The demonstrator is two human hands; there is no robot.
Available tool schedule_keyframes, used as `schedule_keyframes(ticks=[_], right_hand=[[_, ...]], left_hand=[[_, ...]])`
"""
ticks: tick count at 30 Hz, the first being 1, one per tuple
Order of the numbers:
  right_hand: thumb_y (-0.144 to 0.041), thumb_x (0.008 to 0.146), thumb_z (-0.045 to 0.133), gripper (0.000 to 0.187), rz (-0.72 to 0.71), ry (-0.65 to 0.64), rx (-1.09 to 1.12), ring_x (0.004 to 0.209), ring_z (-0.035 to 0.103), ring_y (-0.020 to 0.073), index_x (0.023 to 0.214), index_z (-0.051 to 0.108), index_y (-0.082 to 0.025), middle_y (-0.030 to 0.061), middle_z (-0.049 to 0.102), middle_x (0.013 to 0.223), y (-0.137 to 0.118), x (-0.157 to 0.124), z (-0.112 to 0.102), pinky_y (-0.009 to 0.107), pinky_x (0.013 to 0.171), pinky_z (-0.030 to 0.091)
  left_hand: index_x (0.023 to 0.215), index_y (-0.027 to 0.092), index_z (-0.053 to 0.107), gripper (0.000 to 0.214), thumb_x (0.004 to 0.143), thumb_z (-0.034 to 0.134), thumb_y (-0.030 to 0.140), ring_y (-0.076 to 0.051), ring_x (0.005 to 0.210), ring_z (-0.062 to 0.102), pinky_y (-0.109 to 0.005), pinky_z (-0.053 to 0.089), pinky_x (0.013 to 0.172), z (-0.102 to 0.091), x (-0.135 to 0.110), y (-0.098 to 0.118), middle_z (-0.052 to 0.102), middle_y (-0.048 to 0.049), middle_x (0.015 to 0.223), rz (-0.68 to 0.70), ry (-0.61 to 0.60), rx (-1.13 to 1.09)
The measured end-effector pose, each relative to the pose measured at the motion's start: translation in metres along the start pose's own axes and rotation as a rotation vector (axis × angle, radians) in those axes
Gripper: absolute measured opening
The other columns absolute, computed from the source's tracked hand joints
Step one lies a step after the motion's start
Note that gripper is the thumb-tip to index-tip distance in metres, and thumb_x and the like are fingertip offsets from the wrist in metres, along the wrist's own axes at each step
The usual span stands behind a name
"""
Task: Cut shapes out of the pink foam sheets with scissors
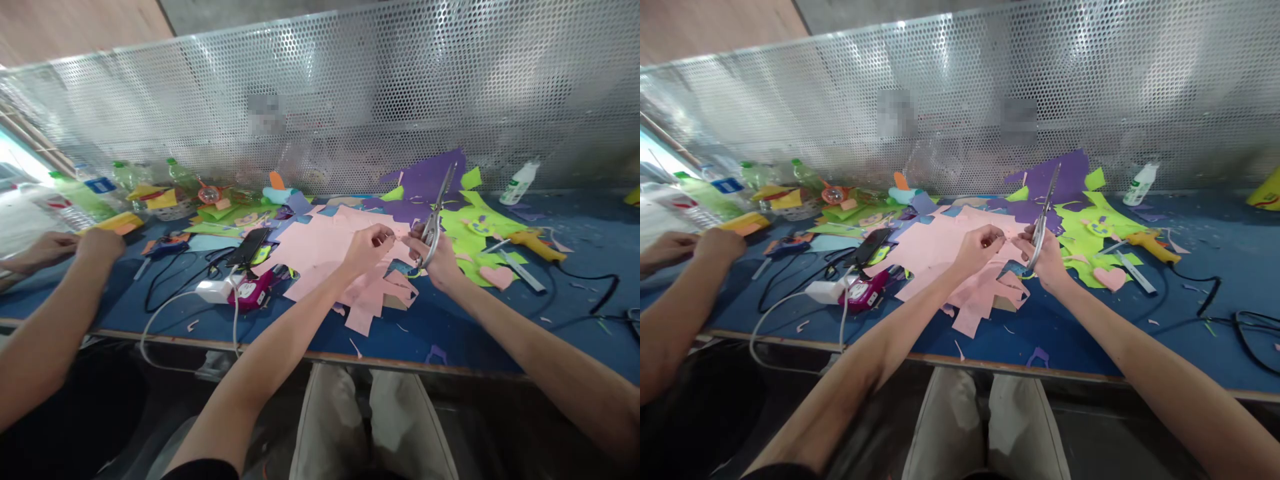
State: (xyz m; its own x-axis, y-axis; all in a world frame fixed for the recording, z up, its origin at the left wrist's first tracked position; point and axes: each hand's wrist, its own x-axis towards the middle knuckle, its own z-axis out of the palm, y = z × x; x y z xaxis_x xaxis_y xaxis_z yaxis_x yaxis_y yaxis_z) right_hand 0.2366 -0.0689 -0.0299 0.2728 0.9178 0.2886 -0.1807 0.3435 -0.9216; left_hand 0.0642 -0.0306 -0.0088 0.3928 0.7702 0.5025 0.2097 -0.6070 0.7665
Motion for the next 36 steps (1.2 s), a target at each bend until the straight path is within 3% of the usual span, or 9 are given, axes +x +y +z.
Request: schedule_keyframes(ticks=[7, 12, 20, 25, 28, 33, 36], right_hand=[[-0.032, 0.067, 0.086, 0.034, -0.06, 0.042, 0.019, 0.046, 0.044, 0.0065, 0.087, 0.06, -0.025, -0.0047, 0.056, 0.078, -0.001, 0.002, -0.002, 0.024, 0.038, 0.038], [-0.034, 0.064, 0.088, 0.038, -0.055, 0.056, 0.035, 0.049, 0.046, 0.0071, 0.087, 0.06, -0.025, -0.0047, 0.056, 0.077, -0.001, 0.004, -0.003, 0.024, 0.04, 0.039], [-0.034, 0.062, 0.091, 0.043, -0.039, 0.025, 0.006, 0.048, 0.047, 0.0078, 0.089, 0.059, -0.025, -0.0054, 0.059, 0.071, -0.003, 0.001, -0.002, 0.023, 0.041, 0.038], [-0.034, 0.063, 0.09, 0.044, -0.045, 0.008, -0.02, 0.047, 0.048, 0.0084, 0.092, 0.058, -0.026, -0.0055, 0.061, 0.07, -0.001, 0.002, -0.006, 0.024, 0.042, 0.037], [-0.038, 0.063, 0.09, 0.045, -0.054, 0.0, -0.036, 0.048, 0.048, 0.0091, 0.091, 0.057, -0.026, -0.0054, 0.061, 0.069, -0.001, 0.003, -0.005, 0.024, 0.043, 0.038], [-0.039, 0.066, 0.087, 0.039, -0.092, 0.013, -0.125, 0.047, 0.049, 0.0087, 0.089, 0.059, -0.025, -0.0004, 0.068, 0.081, -0.007, 0.001, -0.004, 0.026, 0.044, 0.04], [-0.04, 0.068, 0.087, 0.038, -0.096, 0.027, -0.138, 0.047, 0.048, 0.0088, 0.088, 0.059, -0.024, -0.0005, 0.068, 0.078, -0.008, 0.001, -0.005, 0.027, 0.045, 0.04]], left_hand=[[0.085, 0.018, 0.066, 0.012, 0.088, 0.062, 0.029, -0.011, 0.066, 0.056, -0.025, 0.044, 0.063, -0.003, 0.001, -0.003, 0.067, 0.0, 0.078, -0.026, 0.061, 0.038], [0.078, 0.02, 0.067, 0.023, 0.093, 0.058, 0.034, -0.014, 0.068, 0.062, -0.027, 0.045, 0.064, -0.008, 0.004, -0.005, 0.072, -0.0016, 0.077, -0.116, 0.077, 0.233], [0.102, 0.021, 0.077, 0.026, 0.098, 0.059, 0.039, -0.016, 0.082, 0.071, -0.027, 0.054, 0.074, -0.004, -0.001, 0.008, 0.08, -0.005, 0.097, 0.04, 0.034, 0.062], [0.098, 0.021, 0.079, 0.03, 0.094, 0.064, 0.047, -0.016, 0.075, 0.068, -0.029, 0.053, 0.071, -0.003, -0.002, 0.008, 0.08, -0.0056, 0.096, 0.041, 0.003, 0.125], [0.098, 0.021, 0.078, 0.033, 0.098, 0.059, 0.048, -0.016, 0.077, 0.069, -0.028, 0.052, 0.071, -0.003, -0.001, 0.008, 0.08, -0.0056, 0.094, 0.046, -0.046, 0.124], [0.104, 0.021, 0.074, 0.028, 0.102, 0.052, 0.039, -0.016, 0.078, 0.067, -0.029, 0.048, 0.073, -0.005, -0.002, 0.008, 0.079, -0.005, 0.099, 0.158, -0.1, 0.296], [0.102, 0.022, 0.072, 0.025, 0.103, 0.05, 0.034, -0.016, 0.081, 0.066, -0.029, 0.043, 0.07, -0.006, -0.003, 0.008, 0.077, -0.0048, 0.104, 0.218, -0.126, 0.42]])
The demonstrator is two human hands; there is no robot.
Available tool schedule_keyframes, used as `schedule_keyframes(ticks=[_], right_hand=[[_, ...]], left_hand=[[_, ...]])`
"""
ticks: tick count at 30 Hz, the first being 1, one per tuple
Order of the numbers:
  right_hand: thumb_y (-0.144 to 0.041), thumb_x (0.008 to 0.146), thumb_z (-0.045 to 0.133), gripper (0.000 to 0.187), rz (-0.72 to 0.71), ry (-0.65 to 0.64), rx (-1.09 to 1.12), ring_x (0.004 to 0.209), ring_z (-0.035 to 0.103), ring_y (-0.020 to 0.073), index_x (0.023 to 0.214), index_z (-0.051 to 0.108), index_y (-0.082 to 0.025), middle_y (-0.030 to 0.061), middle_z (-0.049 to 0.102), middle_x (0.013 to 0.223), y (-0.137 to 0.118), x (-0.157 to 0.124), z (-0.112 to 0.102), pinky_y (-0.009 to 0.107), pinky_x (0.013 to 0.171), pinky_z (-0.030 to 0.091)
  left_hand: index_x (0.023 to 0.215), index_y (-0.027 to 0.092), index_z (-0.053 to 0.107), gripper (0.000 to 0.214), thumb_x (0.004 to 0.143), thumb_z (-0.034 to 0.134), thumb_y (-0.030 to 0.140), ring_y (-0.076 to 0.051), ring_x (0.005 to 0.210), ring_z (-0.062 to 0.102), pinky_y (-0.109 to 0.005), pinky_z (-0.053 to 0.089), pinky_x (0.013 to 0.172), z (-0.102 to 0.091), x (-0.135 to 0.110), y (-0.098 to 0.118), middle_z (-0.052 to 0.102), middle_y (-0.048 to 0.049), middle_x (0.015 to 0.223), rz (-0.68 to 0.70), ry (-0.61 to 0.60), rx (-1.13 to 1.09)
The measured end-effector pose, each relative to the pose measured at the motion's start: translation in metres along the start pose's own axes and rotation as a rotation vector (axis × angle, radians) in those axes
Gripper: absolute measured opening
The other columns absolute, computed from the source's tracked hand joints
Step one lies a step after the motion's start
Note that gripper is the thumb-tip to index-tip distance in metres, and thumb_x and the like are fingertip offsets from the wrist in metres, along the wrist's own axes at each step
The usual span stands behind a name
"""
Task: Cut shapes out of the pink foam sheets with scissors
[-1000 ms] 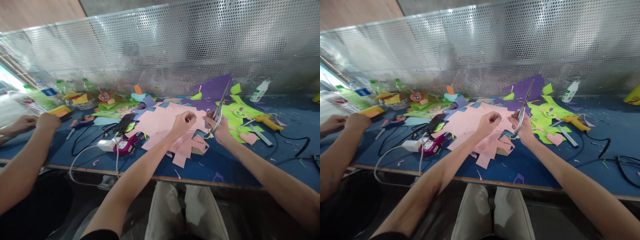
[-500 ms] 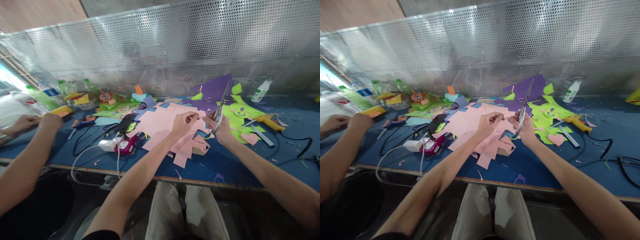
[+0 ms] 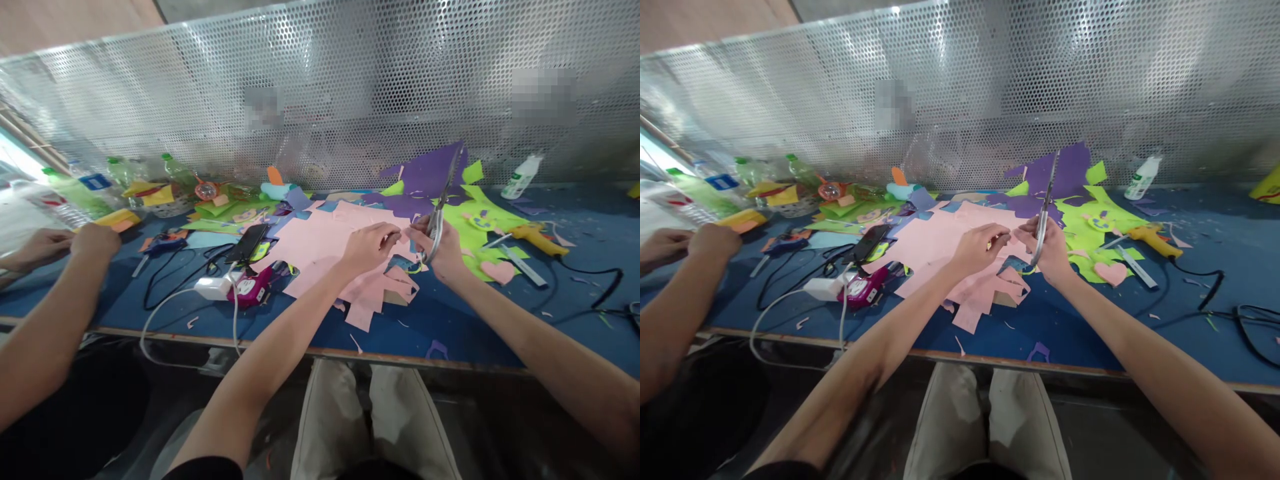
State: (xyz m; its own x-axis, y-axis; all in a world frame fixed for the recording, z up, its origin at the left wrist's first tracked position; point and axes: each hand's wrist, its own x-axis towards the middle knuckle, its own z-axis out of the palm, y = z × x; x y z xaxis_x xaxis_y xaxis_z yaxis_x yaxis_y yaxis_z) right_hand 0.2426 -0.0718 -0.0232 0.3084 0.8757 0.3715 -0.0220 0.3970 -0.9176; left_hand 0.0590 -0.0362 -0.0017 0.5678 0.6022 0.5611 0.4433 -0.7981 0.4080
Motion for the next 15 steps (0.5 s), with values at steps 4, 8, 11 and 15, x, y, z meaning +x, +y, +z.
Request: schedule_keyframes(ticks=[4, 8, 11, 15], right_hand=[[-0.039, 0.067, 0.088, 0.039, -0.025, -0.007, -0.017, 0.049, 0.049, 0.0097, 0.089, 0.059, -0.024, -0.0027, 0.065, 0.073, 0.003, 0.001, -0.002, 0.026, 0.047, 0.04], [-0.037, 0.065, 0.089, 0.04, -0.023, -0.026, -0.043, 0.051, 0.049, 0.0102, 0.089, 0.06, -0.024, -0.0024, 0.065, 0.073, 0.002, 0.001, 0.0, 0.027, 0.051, 0.043], [-0.037, 0.065, 0.089, 0.041, -0.018, -0.014, -0.019, 0.053, 0.052, 0.0111, 0.089, 0.06, -0.024, -0.0013, 0.066, 0.073, -0.002, -0.001, 0.002, 0.027, 0.052, 0.042], [-0.039, 0.064, 0.089, 0.042, -0.007, -0.007, 0.023, 0.05, 0.049, 0.0102, 0.087, 0.057, -0.024, -0.0034, 0.063, 0.068, -0.007, -0.001, 0.002, 0.025, 0.048, 0.038]], left_hand=[[0.102, 0.022, 0.068, 0.023, 0.103, 0.047, 0.031, -0.017, 0.086, 0.065, -0.029, 0.041, 0.071, -0.006, 0.0, 0.0, 0.075, -0.0037, 0.105, 0.008, 0.019, 0.042], [0.102, 0.022, 0.067, 0.022, 0.103, 0.048, 0.032, -0.015, 0.083, 0.063, -0.028, 0.043, 0.072, -0.011, 0.001, 0.0, 0.074, -0.0038, 0.105, -0.019, 0.05, 0.006], [0.106, 0.021, 0.067, 0.024, 0.103, 0.05, 0.038, -0.014, 0.083, 0.063, -0.027, 0.047, 0.072, -0.01, 0.003, 0.0, 0.073, -0.0048, 0.106, -0.06, 0.063, -0.118], [0.108, 0.021, 0.068, 0.032, 0.1, 0.055, 0.049, -0.014, 0.085, 0.066, -0.026, 0.05, 0.071, -0.003, 0.004, 0.0, 0.074, -0.0059, 0.107, -0.077, 0.036, -0.312]])
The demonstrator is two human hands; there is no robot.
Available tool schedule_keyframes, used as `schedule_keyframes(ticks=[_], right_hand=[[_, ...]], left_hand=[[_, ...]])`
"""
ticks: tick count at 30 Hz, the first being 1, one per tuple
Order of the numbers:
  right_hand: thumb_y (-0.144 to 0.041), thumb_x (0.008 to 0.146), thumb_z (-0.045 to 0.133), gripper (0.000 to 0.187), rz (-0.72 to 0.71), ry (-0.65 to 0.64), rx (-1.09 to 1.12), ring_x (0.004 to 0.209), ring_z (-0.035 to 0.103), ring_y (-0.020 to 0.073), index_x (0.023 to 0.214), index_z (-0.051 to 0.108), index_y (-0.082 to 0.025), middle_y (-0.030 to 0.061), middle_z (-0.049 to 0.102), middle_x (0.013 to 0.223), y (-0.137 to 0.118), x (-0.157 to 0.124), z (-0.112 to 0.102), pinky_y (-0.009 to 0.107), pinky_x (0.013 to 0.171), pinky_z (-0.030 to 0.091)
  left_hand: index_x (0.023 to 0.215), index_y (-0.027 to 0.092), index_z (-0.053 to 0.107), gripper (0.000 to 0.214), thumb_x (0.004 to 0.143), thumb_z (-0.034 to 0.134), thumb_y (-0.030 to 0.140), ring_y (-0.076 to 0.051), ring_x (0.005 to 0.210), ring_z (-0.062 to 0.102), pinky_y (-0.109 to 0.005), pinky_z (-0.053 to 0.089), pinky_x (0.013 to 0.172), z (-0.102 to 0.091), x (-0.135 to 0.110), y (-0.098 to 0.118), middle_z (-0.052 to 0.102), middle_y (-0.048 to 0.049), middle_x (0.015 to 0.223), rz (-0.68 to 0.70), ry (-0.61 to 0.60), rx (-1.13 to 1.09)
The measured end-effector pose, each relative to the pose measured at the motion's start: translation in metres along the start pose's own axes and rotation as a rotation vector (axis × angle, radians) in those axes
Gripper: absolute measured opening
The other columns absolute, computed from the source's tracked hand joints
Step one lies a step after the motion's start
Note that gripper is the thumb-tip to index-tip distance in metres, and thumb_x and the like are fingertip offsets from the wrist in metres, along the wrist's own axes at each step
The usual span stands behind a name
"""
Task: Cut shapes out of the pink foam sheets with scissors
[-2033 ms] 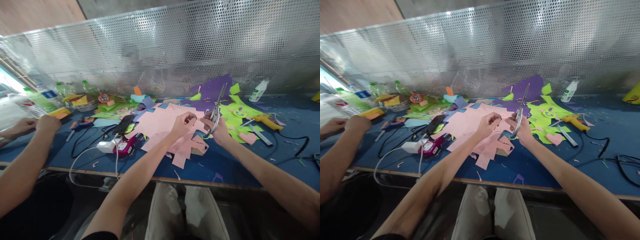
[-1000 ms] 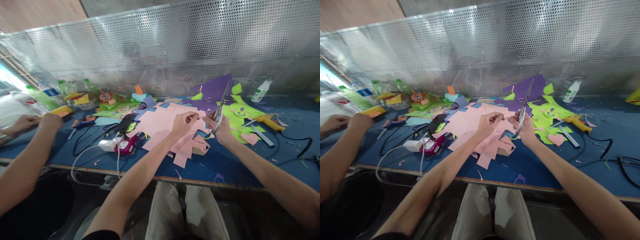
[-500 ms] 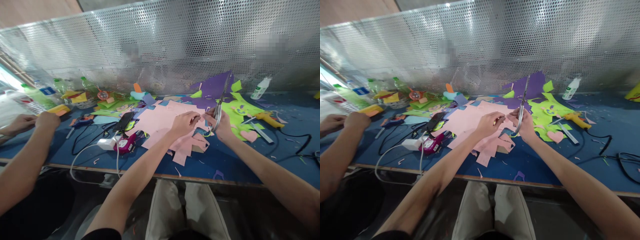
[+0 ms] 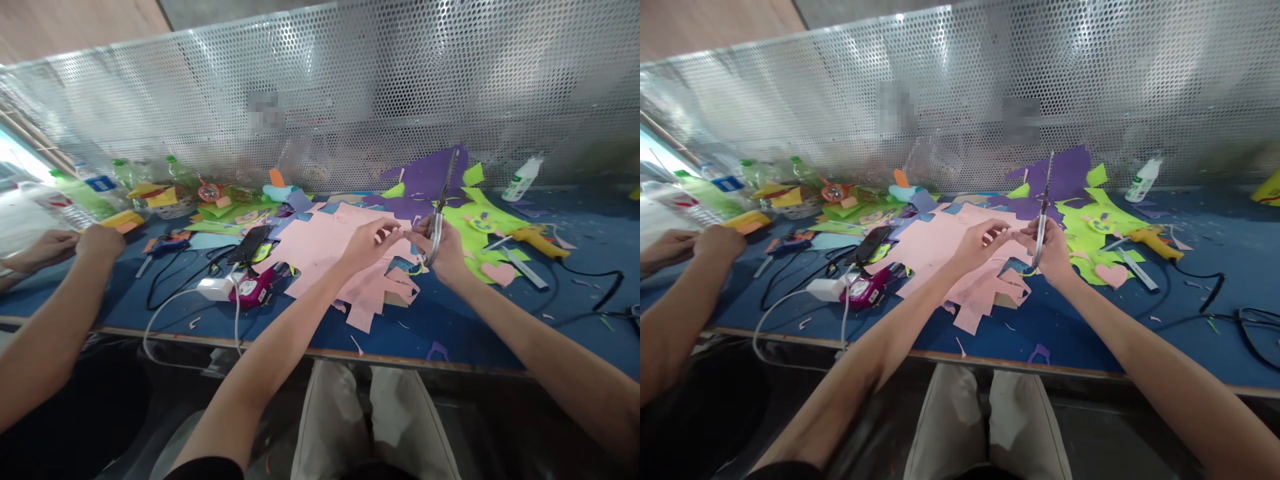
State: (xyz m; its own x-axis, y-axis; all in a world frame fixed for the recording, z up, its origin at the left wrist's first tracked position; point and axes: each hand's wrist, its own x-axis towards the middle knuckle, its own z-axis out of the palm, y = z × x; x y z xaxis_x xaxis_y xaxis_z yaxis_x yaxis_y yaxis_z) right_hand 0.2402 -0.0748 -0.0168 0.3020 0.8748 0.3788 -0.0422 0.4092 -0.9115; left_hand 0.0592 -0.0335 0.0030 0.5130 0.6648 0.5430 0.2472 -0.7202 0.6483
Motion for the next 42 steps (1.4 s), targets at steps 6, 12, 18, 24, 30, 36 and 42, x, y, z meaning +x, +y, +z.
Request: schedule_keyframes(ticks=[6, 12, 18, 24, 30, 36, 42], right_hand=[[-0.041, 0.065, 0.088, 0.041, -0.016, -0.009, -0.012, 0.049, 0.049, 0.0096, 0.088, 0.057, -0.025, -0.0044, 0.062, 0.068, 0.003, 0.001, -0.002, 0.024, 0.046, 0.039], [-0.049, 0.072, 0.082, 0.036, 0.009, -0.066, -0.101, 0.041, 0.045, 0.0093, 0.081, 0.056, -0.025, -0.0058, 0.056, 0.06, 0.001, 0.002, -0.001, 0.024, 0.038, 0.034], [-0.059, 0.08, 0.069, 0.038, 0.018, -0.376, -0.319, 0.05, 0.054, 0.0136, 0.08, 0.059, -0.023, -0.003, 0.056, 0.064, 0.005, 0.004, -0.012, 0.028, 0.05, 0.045], [-0.06, 0.085, 0.061, 0.038, -0.017, -0.497, -0.422, 0.057, 0.055, 0.0153, 0.08, 0.057, -0.022, -0.0028, 0.052, 0.066, 0.005, -0.001, -0.012, 0.028, 0.053, 0.045], [-0.071, 0.082, 0.058, 0.048, 0.009, -0.591, -0.345, 0.051, 0.047, 0.0125, 0.079, 0.054, -0.023, -0.0034, 0.047, 0.063, -0.001, -0.005, -0.012, 0.027, 0.048, 0.042], [-0.075, 0.084, 0.051, 0.052, -0.028, -0.709, -0.373, 0.057, 0.049, 0.0139, 0.084, 0.055, -0.024, -0.0017, 0.049, 0.071, -0.005, -0.001, -0.022, 0.029, 0.054, 0.046], [-0.078, 0.084, 0.047, 0.055, -0.052, -0.739, -0.456, 0.058, 0.048, 0.015, 0.084, 0.054, -0.023, -0.002, 0.048, 0.068, -0.014, 0.002, -0.027, 0.03, 0.053, 0.045]], left_hand=[[0.099, 0.018, 0.067, 0.033, 0.096, 0.062, 0.051, -0.015, 0.085, 0.069, -0.025, 0.053, 0.072, 0.007, 0.0, -0.005, 0.075, -0.0065, 0.096, -0.061, 0.021, -0.185], [0.104, 0.018, 0.064, 0.041, 0.091, 0.067, 0.057, -0.013, 0.076, 0.067, -0.026, 0.056, 0.068, 0.006, 0.002, -0.004, 0.075, -0.007, 0.091, -0.169, 0.114, -0.417], [0.103, 0.018, 0.059, 0.043, 0.088, 0.071, 0.057, -0.011, 0.075, 0.064, -0.025, 0.057, 0.07, 0.002, 0.005, 0.002, 0.076, -0.008, 0.097, -0.256, 0.211, -0.652], [0.103, 0.017, 0.067, 0.041, 0.087, 0.074, 0.054, -0.01, 0.074, 0.065, -0.025, 0.057, 0.071, 0.003, 0.004, 0.003, 0.074, -0.0057, 0.091, -0.259, 0.183, -0.693], [0.093, 0.015, 0.068, 0.038, 0.088, 0.073, 0.052, -0.009, 0.062, 0.058, -0.023, 0.05, 0.061, 0.004, 0.004, -0.002, 0.07, -0.0032, 0.077, -0.171, 0.163, -0.656], [0.093, 0.016, 0.069, 0.037, 0.09, 0.07, 0.053, -0.011, 0.067, 0.06, -0.024, 0.046, 0.061, -0.004, 0.005, -0.001, 0.071, -0.0038, 0.076, -0.098, 0.129, -0.548], [0.093, 0.016, 0.071, 0.036, 0.09, 0.07, 0.052, -0.013, 0.072, 0.064, -0.025, 0.043, 0.064, -0.009, 0.004, 0.0, 0.073, -0.0052, 0.078, -0.084, 0.094, -0.47]])
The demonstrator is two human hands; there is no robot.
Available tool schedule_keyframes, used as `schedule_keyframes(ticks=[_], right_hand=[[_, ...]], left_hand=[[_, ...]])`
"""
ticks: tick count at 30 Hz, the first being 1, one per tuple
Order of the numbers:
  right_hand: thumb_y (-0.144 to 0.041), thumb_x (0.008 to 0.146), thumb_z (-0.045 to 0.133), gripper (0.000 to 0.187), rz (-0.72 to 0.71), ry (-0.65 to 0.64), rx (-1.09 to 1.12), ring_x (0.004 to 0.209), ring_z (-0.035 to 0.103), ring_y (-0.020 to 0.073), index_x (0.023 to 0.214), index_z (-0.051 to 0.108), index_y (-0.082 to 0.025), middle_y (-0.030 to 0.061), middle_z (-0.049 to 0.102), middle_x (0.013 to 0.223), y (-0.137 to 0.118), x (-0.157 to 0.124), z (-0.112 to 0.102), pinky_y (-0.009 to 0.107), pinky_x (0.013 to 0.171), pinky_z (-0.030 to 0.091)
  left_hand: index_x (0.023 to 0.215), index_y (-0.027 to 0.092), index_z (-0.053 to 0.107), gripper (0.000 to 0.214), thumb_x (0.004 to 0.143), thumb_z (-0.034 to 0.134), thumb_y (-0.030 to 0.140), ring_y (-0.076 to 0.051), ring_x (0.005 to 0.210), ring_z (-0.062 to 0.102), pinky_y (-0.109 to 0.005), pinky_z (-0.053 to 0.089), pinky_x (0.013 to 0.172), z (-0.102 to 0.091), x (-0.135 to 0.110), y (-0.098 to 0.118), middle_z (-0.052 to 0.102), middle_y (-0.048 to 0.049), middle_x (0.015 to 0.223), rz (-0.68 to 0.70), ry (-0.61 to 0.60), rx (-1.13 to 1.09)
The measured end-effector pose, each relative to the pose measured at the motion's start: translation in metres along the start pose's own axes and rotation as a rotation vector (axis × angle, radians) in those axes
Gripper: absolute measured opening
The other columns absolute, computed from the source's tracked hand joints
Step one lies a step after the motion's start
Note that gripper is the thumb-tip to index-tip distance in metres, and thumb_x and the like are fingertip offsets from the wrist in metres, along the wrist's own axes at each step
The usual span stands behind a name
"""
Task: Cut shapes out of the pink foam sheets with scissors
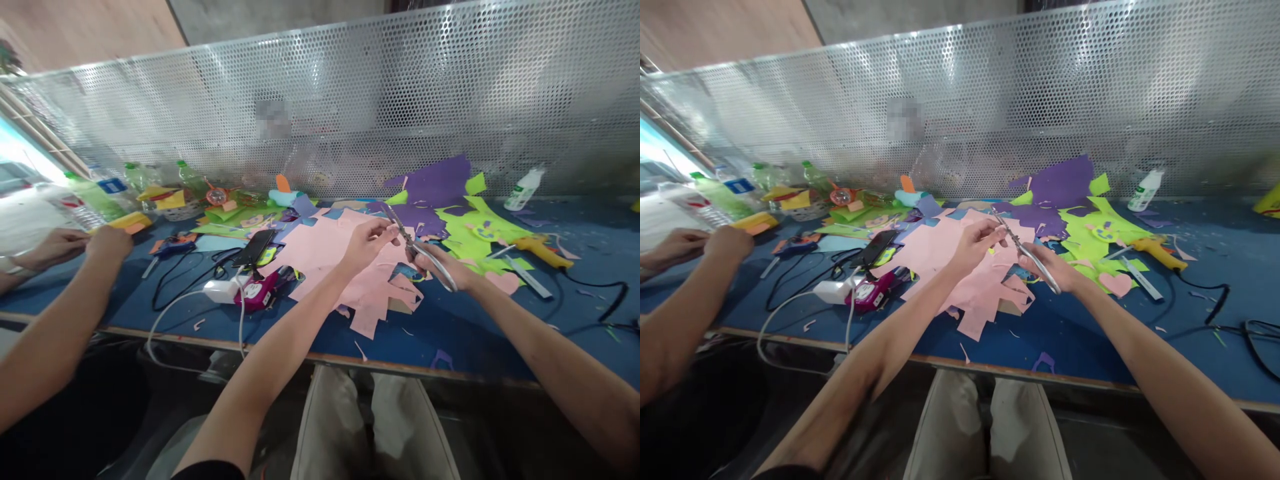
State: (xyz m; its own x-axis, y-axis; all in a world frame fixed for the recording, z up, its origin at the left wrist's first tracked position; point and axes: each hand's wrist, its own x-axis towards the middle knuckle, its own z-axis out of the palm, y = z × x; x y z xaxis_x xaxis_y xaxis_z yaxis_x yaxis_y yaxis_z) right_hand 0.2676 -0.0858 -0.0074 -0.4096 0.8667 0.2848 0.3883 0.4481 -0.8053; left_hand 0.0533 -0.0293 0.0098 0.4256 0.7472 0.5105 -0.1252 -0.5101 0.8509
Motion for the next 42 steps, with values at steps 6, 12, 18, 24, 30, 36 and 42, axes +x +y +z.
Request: schedule_keyframes(ticks=[6, 12, 18, 24, 30, 36, 42], right_hand=[[-0.077, 0.085, 0.046, 0.056, -0.02, 0.018, -0.036, 0.052, 0.045, 0.0136, 0.08, 0.054, -0.022, -0.003, 0.047, 0.063, 0.005, 0.001, -0.001, 0.028, 0.049, 0.04], [-0.071, 0.082, 0.057, 0.052, 0.073, 0.132, -0.143, 0.044, 0.04, 0.011, 0.065, 0.054, -0.022, -0.0051, 0.041, 0.053, 0.015, 0.005, -0.003, 0.025, 0.043, 0.029], [-0.064, 0.075, 0.072, 0.053, 0.127, 0.373, -0.293, 0.043, 0.035, 0.0089, 0.054, 0.049, -0.021, -0.0058, 0.037, 0.048, 0.018, 0.01, -0.001, 0.025, 0.043, 0.025], [-0.064, 0.089, 0.055, 0.043, 0.081, 0.509, -0.113, 0.049, 0.048, 0.0129, 0.077, 0.059, -0.023, -0.0036, 0.051, 0.058, 0.029, 0.01, -0.005, 0.026, 0.048, 0.038], [-0.052, 0.082, 0.072, 0.03, 0.056, 0.608, 0.073, 0.056, 0.058, 0.0153, 0.082, 0.062, -0.023, -0.002, 0.059, 0.063, 0.018, 0.013, 0.0, 0.028, 0.055, 0.046], [-0.046, 0.077, 0.077, 0.028, 0.003, 0.588, 0.172, 0.058, 0.056, 0.0134, 0.086, 0.064, -0.023, 0.0021, 0.071, 0.081, 0.014, 0.014, 0.007, 0.029, 0.057, 0.048], [-0.042, 0.07, 0.083, 0.033, 0.054, 0.498, 0.249, 0.06, 0.059, 0.0139, 0.088, 0.062, -0.023, 0.0026, 0.072, 0.083, 0.014, 0.017, 0.013, 0.029, 0.059, 0.049]], left_hand=[[0.094, 0.015, 0.071, 0.04, 0.089, 0.07, 0.055, -0.014, 0.076, 0.068, -0.025, 0.045, 0.069, -0.003, 0.0, 0.003, 0.073, -0.0059, 0.079, -0.029, -0.023, 0.024], [0.094, 0.016, 0.07, 0.038, 0.09, 0.068, 0.054, -0.014, 0.076, 0.069, -0.025, 0.046, 0.069, -0.005, 0.001, 0.0, 0.073, -0.0053, 0.079, -0.05, -0.027, 0.056], [0.093, 0.017, 0.07, 0.039, 0.091, 0.067, 0.055, -0.013, 0.074, 0.066, -0.024, 0.045, 0.065, -0.005, 0.001, -0.004, 0.072, -0.0049, 0.079, -0.028, -0.022, 0.091], [0.094, 0.018, 0.073, 0.04, 0.091, 0.066, 0.057, -0.013, 0.071, 0.06, -0.026, 0.045, 0.066, -0.005, 0.003, -0.004, 0.071, -0.0037, 0.08, -0.004, 0.02, 0.182], [0.095, 0.019, 0.068, 0.036, 0.095, 0.062, 0.054, -0.013, 0.065, 0.061, -0.027, 0.041, 0.063, -0.001, -0.001, -0.003, 0.073, -0.0036, 0.082, 0.014, -0.082, 0.329], [0.104, 0.022, 0.06, 0.035, 0.092, 0.066, 0.055, -0.017, 0.077, 0.065, -0.028, 0.038, 0.066, 0.001, -0.003, -0.004, 0.073, -0.0023, 0.091, 0.01, -0.211, 0.591], [0.098, 0.024, 0.064, 0.032, 0.092, 0.066, 0.055, -0.023, 0.094, 0.065, -0.031, 0.039, 0.074, -0.001, -0.001, -0.011, 0.074, -0.0029, 0.094, 0.098, -0.275, 0.762]])
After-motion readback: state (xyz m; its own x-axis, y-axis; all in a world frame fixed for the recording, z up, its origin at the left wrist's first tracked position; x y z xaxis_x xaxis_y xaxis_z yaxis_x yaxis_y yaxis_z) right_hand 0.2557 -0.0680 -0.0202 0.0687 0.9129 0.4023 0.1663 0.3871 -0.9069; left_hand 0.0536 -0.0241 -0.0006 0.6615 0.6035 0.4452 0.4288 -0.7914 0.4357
